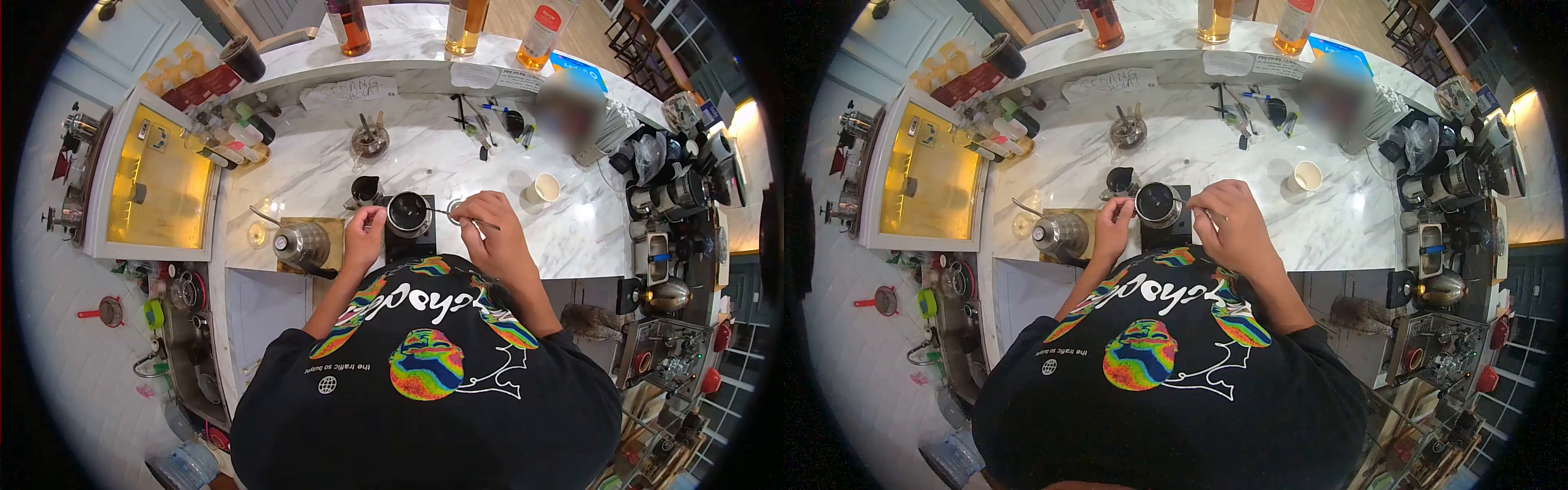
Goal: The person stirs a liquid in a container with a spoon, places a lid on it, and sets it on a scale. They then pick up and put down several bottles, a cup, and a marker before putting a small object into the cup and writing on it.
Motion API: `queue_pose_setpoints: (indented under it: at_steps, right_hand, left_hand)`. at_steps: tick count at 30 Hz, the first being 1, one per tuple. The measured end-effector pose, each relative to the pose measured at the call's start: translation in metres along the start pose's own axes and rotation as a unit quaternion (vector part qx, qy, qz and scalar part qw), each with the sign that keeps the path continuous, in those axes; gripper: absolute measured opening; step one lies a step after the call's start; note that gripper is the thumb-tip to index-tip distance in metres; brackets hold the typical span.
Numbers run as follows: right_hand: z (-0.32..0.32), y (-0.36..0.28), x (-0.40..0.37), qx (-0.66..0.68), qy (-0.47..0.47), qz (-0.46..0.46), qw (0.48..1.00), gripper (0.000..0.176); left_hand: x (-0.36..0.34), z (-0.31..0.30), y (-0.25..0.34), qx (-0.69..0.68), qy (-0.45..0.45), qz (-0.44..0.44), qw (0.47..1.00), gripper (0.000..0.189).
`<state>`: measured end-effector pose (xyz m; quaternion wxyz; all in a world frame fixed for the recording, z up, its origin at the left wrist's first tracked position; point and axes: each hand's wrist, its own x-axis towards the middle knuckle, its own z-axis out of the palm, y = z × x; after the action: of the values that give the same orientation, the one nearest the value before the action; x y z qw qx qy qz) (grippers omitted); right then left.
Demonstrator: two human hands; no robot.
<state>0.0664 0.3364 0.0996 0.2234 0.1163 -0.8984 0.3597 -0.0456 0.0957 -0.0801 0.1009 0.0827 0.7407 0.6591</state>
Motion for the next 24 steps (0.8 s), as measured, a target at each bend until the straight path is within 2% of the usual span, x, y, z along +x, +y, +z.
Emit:
queue_pose_setpoints:
  at_steps: [24]
  right_hand:
    - [0.0020,0.0027,0.0020,0.009,-0.008,-0.007,1.000,0.013]
  left_hand:
    - [-0.0006,-0.0003,0.0026,-0.008,-0.007,-0.011,1.000,0.021]
